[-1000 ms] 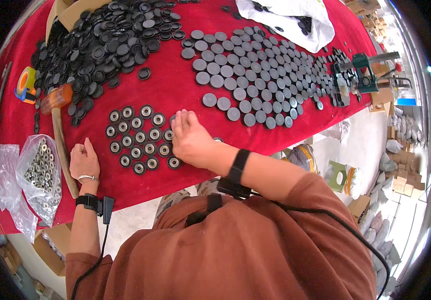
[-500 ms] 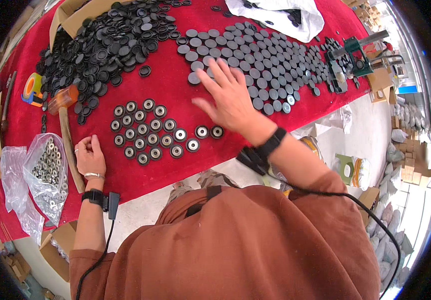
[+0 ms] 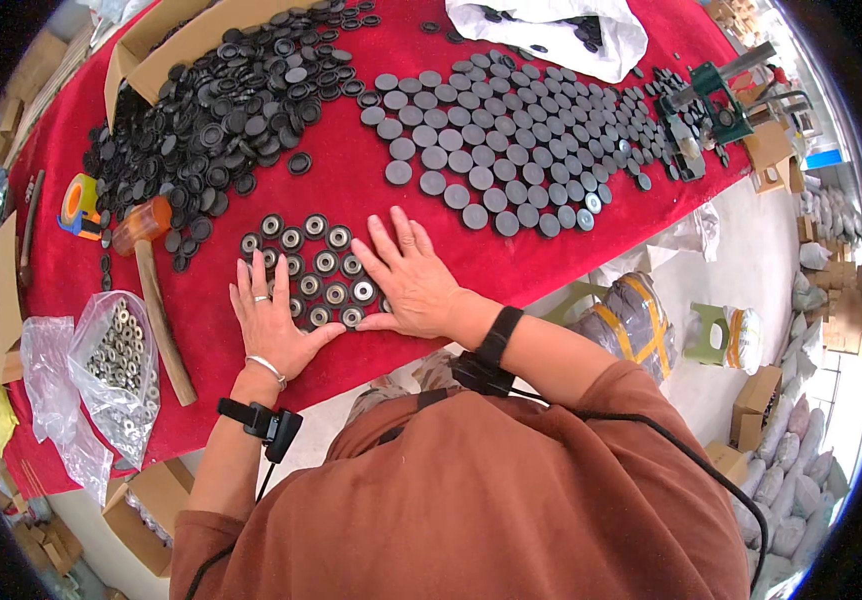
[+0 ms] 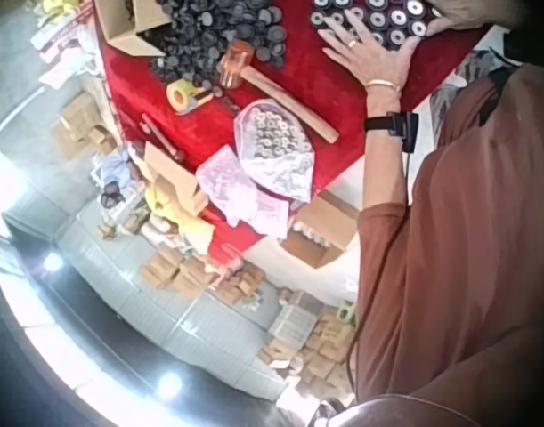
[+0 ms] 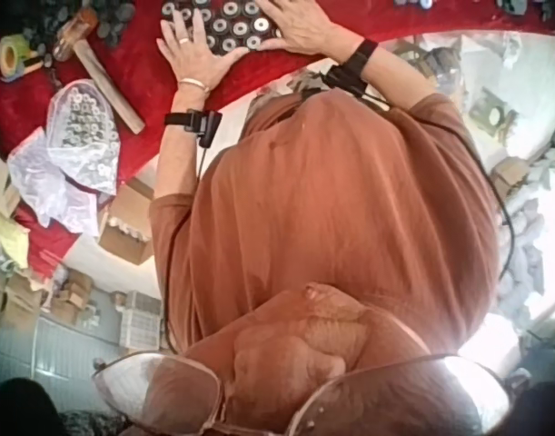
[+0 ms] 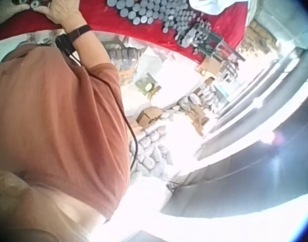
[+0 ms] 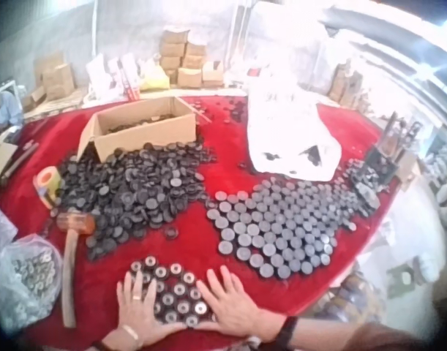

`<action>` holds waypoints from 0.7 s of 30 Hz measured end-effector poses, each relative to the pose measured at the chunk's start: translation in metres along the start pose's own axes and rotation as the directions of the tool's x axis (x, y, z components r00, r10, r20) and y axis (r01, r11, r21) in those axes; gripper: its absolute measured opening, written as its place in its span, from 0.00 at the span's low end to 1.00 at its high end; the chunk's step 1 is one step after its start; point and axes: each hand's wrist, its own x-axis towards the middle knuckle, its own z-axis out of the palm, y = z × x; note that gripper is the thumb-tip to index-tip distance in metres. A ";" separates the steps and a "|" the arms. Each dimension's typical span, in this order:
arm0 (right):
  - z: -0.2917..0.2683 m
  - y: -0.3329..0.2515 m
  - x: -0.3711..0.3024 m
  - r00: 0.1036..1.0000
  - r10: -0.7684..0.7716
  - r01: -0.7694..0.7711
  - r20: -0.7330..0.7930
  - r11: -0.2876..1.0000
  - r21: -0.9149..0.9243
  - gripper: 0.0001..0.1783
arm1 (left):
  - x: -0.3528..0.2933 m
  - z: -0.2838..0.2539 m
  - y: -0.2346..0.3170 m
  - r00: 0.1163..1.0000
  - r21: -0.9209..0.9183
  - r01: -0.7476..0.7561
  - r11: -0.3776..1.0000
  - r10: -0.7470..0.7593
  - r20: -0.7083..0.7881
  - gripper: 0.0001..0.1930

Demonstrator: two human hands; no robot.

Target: The person picks up black rubber caps and places them onto metal bearings on a red table. They continue the process by gathering more caps from a white bag and a cardboard box to press onto the remaining bearings.

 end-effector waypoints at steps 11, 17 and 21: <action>-0.016 -0.008 0.012 0.997 0.008 -0.004 -0.074 0.998 0.058 0.51 | 0.007 -0.005 -0.009 1.000 0.025 0.005 1.000 -0.005 -0.021 0.49; -0.065 0.045 -0.082 0.897 0.393 -0.391 -0.202 0.919 0.049 0.42 | 0.002 -0.012 0.012 0.992 -0.008 -0.048 0.999 0.047 -0.118 0.45; -0.055 0.108 -0.158 0.727 0.604 -0.662 -0.328 0.743 -0.098 0.41 | 0.023 -0.014 0.076 0.969 -0.123 -0.221 0.967 0.204 -0.143 0.46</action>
